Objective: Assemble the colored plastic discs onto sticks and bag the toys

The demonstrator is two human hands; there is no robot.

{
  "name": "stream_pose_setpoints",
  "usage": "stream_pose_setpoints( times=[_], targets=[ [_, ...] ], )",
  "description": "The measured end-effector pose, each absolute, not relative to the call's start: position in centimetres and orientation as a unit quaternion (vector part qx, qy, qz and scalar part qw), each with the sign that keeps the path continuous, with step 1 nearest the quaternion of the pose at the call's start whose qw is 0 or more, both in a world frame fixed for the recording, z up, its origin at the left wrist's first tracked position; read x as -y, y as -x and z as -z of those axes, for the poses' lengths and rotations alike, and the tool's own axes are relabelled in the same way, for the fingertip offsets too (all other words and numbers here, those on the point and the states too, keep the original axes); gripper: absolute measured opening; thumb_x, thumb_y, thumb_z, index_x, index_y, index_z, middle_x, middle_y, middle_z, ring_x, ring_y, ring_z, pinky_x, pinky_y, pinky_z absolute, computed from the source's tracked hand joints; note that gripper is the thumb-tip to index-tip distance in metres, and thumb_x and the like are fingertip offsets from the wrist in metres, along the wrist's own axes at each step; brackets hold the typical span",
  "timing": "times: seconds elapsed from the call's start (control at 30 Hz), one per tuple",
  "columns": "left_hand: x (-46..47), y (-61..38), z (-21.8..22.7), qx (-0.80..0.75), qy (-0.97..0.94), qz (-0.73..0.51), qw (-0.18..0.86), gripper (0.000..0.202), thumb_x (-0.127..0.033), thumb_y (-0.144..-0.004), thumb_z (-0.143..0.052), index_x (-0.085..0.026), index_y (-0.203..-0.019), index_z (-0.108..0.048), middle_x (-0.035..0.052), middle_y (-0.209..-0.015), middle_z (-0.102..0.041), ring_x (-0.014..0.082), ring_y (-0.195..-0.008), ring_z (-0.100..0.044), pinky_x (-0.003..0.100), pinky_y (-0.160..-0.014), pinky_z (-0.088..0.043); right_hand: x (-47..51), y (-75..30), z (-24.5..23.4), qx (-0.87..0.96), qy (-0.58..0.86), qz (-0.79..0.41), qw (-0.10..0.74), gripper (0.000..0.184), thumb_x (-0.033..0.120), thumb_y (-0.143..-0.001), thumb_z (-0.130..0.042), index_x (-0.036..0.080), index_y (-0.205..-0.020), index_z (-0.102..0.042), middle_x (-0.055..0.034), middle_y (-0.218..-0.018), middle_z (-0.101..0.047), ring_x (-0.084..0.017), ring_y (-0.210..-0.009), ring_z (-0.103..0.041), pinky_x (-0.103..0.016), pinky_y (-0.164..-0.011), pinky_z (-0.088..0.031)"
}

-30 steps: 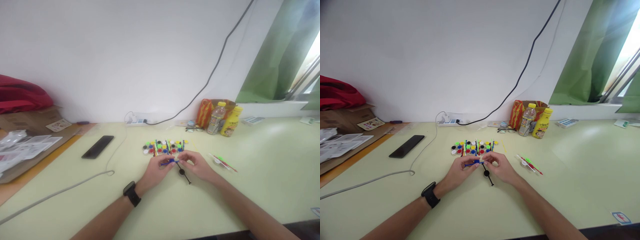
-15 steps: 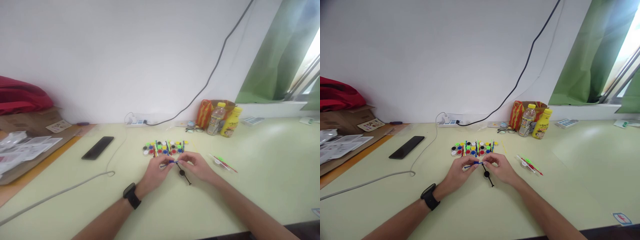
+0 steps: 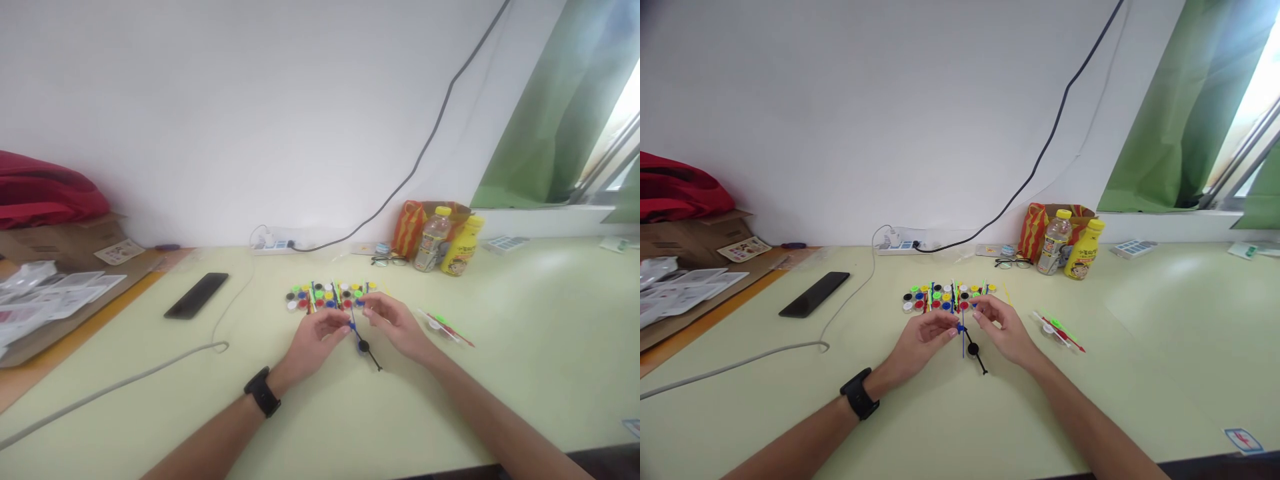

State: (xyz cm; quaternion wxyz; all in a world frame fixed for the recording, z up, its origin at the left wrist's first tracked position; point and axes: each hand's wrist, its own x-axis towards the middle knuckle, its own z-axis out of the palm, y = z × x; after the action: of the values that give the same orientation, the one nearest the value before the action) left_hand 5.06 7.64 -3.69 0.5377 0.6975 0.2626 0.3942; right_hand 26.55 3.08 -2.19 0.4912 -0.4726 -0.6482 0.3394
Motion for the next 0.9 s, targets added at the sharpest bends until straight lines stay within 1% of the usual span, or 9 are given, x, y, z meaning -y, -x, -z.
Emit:
stream_pose_setpoints(
  times=[0.13, 0.2, 0.23, 0.3, 0.33, 0.4, 0.47, 0.57, 0.9],
  targets=[
    [-7.7, -5.1, 3.6, -0.277, -0.679, -0.403, 0.548, 0.026, -0.034, -0.084, -0.076, -0.017, -0.103, -0.072, 0.0100, -0.103, -0.074, 0.0236, -0.099, -0.070, 0.040, -0.094, -0.057, -2.7, -26.2, 2.4, 0.642, 0.450, -0.363, 0.504, 0.049, 0.053, -0.100, -0.042, 0.027, -0.141, -0.046, -0.0025, -0.089, -0.058, -0.015, -0.067, -0.051, -0.031, -0.069, -0.049],
    [-7.6, -5.1, 3.5, -0.277, -0.674, -0.404, 0.552, 0.026, -0.034, -0.083, -0.077, -0.017, -0.102, -0.072, 0.0098, -0.102, -0.074, 0.0235, -0.099, -0.070, 0.039, -0.094, -0.057, -2.6, -25.9, 2.5, 0.637, 0.446, -0.366, 0.512, 0.048, 0.056, -0.101, -0.038, 0.029, -0.139, -0.047, -0.0020, -0.091, -0.057, -0.015, -0.065, -0.048, -0.030, -0.068, -0.048],
    [-7.6, -5.1, 3.4, -0.276, -0.674, -0.404, 0.554, 0.026, -0.034, -0.083, -0.077, -0.017, -0.103, -0.072, 0.0097, -0.102, -0.074, 0.0233, -0.099, -0.070, 0.039, -0.094, -0.057, -2.6, -25.9, 2.6, 0.638, 0.447, -0.367, 0.509, 0.046, 0.058, -0.100, -0.037, 0.027, -0.129, -0.055, -0.0018, -0.088, -0.056, -0.015, -0.065, -0.047, -0.030, -0.067, -0.046],
    [-7.6, -5.0, 3.3, -0.270, -0.673, -0.407, 0.555, 0.026, -0.033, -0.084, -0.077, -0.017, -0.103, -0.072, 0.0097, -0.103, -0.074, 0.0231, -0.099, -0.070, 0.039, -0.095, -0.057, -2.6, -25.9, 2.6, 0.648, 0.455, -0.372, 0.484, 0.055, 0.062, -0.100, -0.030, 0.022, -0.086, -0.066, -0.0013, -0.074, -0.053, -0.015, -0.062, -0.045, -0.031, -0.065, -0.044],
    [-7.6, -5.0, 3.3, -0.268, -0.671, -0.411, 0.555, 0.026, -0.033, -0.084, -0.077, -0.016, -0.103, -0.072, 0.0098, -0.103, -0.074, 0.0231, -0.099, -0.070, 0.039, -0.095, -0.057, -2.6, -26.1, 2.6, 0.653, 0.460, -0.374, 0.472, 0.065, 0.063, -0.100, -0.026, 0.021, -0.064, -0.059, -0.0011, -0.064, -0.048, -0.015, -0.060, -0.043, -0.031, -0.064, -0.042],
    [-7.6, -5.0, 3.3, -0.271, -0.668, -0.417, 0.554, 0.026, -0.033, -0.084, -0.077, -0.016, -0.103, -0.073, 0.0101, -0.103, -0.074, 0.0233, -0.099, -0.070, 0.039, -0.095, -0.057, -2.7, -26.4, 2.5, 0.650, 0.471, -0.370, 0.468, 0.075, 0.067, -0.100, -0.019, 0.021, -0.044, -0.040, -0.0008, -0.052, -0.038, -0.015, -0.055, -0.039, -0.032, -0.061, -0.038],
    [-7.6, -5.1, 3.4, -0.274, -0.668, -0.420, 0.550, 0.026, -0.034, -0.084, -0.077, -0.017, -0.103, -0.073, 0.0102, -0.103, -0.075, 0.0237, -0.099, -0.070, 0.039, -0.094, -0.057, -2.9, -26.7, 2.3, 0.633, 0.481, -0.350, 0.496, 0.078, 0.070, -0.098, -0.016, 0.021, -0.041, -0.038, -0.0011, -0.050, -0.035, -0.015, -0.054, -0.037, -0.032, -0.057, -0.033],
    [-7.7, -5.1, 3.6, -0.272, -0.686, -0.416, 0.531, 0.024, -0.034, -0.087, -0.074, -0.018, -0.105, -0.073, 0.0099, -0.106, -0.075, 0.0239, -0.100, -0.070, 0.039, -0.095, -0.056, -3.2, -27.0, 2.2, 0.613, 0.484, -0.338, 0.525, 0.079, 0.072, -0.096, -0.018, 0.021, -0.046, -0.049, -0.0019, -0.052, -0.040, -0.016, -0.055, -0.039, -0.032, -0.056, -0.031],
    [-7.7, -5.4, 3.3, -0.284, -0.755, -0.400, 0.434, 0.027, -0.037, -0.096, -0.060, -0.024, -0.115, -0.073, 0.0083, -0.119, -0.072, 0.0270, -0.111, -0.066, 0.041, -0.098, -0.053, -3.3, -27.1, 2.3, 0.615, 0.496, -0.341, 0.509, 0.076, 0.072, -0.096, -0.026, 0.020, -0.051, -0.058, -0.0021, -0.054, -0.046, -0.015, -0.055, -0.041, -0.031, -0.056, -0.032]
  ],
)
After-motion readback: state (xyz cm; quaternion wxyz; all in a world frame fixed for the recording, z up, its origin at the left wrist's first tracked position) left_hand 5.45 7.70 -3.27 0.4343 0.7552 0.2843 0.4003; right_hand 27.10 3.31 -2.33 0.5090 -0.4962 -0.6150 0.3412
